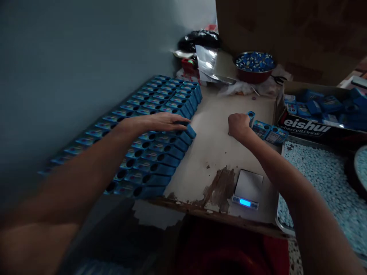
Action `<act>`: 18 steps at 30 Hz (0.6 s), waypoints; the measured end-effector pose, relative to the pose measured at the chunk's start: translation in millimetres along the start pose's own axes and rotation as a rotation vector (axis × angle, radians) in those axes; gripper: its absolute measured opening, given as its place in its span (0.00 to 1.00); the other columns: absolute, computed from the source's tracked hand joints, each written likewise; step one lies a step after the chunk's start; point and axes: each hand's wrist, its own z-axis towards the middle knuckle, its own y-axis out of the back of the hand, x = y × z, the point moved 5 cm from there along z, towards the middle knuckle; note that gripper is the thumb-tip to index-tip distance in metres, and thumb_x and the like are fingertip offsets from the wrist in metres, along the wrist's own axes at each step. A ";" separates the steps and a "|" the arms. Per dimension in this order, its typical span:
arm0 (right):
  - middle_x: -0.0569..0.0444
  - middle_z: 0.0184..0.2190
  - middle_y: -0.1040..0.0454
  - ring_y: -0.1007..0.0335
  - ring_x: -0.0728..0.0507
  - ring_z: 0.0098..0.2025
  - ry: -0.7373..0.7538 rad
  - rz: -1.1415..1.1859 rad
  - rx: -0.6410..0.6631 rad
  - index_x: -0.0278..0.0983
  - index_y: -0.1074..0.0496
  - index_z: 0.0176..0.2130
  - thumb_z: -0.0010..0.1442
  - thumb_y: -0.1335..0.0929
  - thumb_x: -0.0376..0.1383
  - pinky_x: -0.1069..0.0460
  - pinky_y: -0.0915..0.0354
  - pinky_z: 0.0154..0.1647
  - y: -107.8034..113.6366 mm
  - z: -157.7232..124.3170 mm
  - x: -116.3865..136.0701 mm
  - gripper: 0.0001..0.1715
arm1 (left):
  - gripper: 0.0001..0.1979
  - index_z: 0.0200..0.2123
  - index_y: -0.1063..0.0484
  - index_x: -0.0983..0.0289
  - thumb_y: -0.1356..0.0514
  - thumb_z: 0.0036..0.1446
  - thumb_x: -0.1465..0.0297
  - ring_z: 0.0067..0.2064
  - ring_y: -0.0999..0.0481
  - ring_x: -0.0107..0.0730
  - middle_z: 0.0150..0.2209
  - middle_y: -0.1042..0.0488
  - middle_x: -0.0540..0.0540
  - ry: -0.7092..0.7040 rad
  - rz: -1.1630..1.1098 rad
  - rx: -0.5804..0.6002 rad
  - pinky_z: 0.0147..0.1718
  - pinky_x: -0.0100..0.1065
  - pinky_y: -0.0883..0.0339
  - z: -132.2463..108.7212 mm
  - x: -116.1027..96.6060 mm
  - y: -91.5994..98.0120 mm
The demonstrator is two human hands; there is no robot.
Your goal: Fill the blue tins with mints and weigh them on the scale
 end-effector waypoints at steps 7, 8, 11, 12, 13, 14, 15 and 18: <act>0.48 0.41 0.18 0.23 0.36 0.49 0.509 -0.124 0.160 0.40 0.17 0.44 0.73 0.34 0.30 0.42 0.32 0.51 27.6 -108.2 -30.8 0.15 | 0.34 0.72 0.33 0.67 0.42 0.75 0.50 0.55 0.19 0.39 0.63 0.19 0.61 -0.057 -0.069 -0.328 0.60 0.46 0.26 -14.6 -73.5 8.1; 0.49 0.41 0.19 0.25 0.38 0.48 0.603 -0.128 0.195 0.41 0.17 0.44 0.75 0.36 0.29 0.43 0.33 0.51 32.0 -128.1 -33.0 0.18 | 0.36 0.74 0.36 0.66 0.39 0.73 0.51 0.57 0.19 0.41 0.65 0.21 0.62 -0.122 -0.168 -0.346 0.60 0.46 0.27 -12.6 -98.8 4.2; 0.50 0.41 0.21 0.29 0.41 0.45 0.835 -0.135 0.243 0.42 0.20 0.42 0.79 0.43 0.31 0.44 0.34 0.48 38.5 -180.6 -37.6 0.25 | 0.50 0.77 0.41 0.61 0.25 0.57 0.55 0.67 0.24 0.48 0.72 0.29 0.66 -0.435 -0.524 -0.219 0.62 0.44 0.28 -3.3 -185.9 -27.2; 0.50 0.39 0.22 0.30 0.42 0.43 0.910 -0.141 0.219 0.42 0.21 0.40 0.80 0.44 0.32 0.45 0.34 0.45 38.4 -195.5 -39.1 0.26 | 0.50 0.75 0.37 0.61 0.23 0.53 0.58 0.68 0.24 0.49 0.71 0.28 0.66 -0.521 -0.624 -0.138 0.62 0.43 0.28 -1.1 -213.1 -42.4; 0.51 0.37 0.24 0.32 0.43 0.40 0.983 -0.149 0.161 0.42 0.22 0.39 0.81 0.44 0.33 0.46 0.35 0.42 37.8 -209.5 -41.2 0.26 | 0.45 0.71 0.31 0.61 0.22 0.52 0.60 0.65 0.22 0.49 0.67 0.23 0.64 -0.576 -0.705 -0.044 0.60 0.42 0.27 0.1 -237.1 -59.0; 0.52 0.34 0.25 0.33 0.44 0.37 1.048 -0.156 0.068 0.41 0.23 0.38 0.81 0.43 0.34 0.46 0.36 0.39 37.1 -223.2 -44.7 0.24 | 0.37 0.64 0.24 0.62 0.22 0.52 0.62 0.60 0.19 0.47 0.60 0.18 0.62 -0.592 -0.771 0.039 0.57 0.41 0.26 0.4 -256.9 -75.4; 0.53 0.32 0.26 0.34 0.44 0.35 1.112 -0.159 -0.043 0.40 0.24 0.38 0.80 0.41 0.33 0.47 0.37 0.36 35.8 -237.6 -50.0 0.21 | 0.29 0.57 0.20 0.65 0.23 0.52 0.63 0.53 0.16 0.45 0.51 0.14 0.60 -0.563 -0.831 0.084 0.52 0.38 0.25 0.2 -271.6 -90.1; 0.54 0.32 0.24 0.29 0.45 0.34 1.105 -0.112 -0.368 0.38 0.23 0.51 0.76 0.36 0.29 0.48 0.37 0.32 26.2 -277.4 -86.5 0.12 | 0.26 0.51 0.18 0.66 0.21 0.49 0.65 0.44 0.16 0.40 0.42 0.14 0.55 -0.422 -0.961 0.014 0.45 0.33 0.27 -6.3 -294.9 -118.1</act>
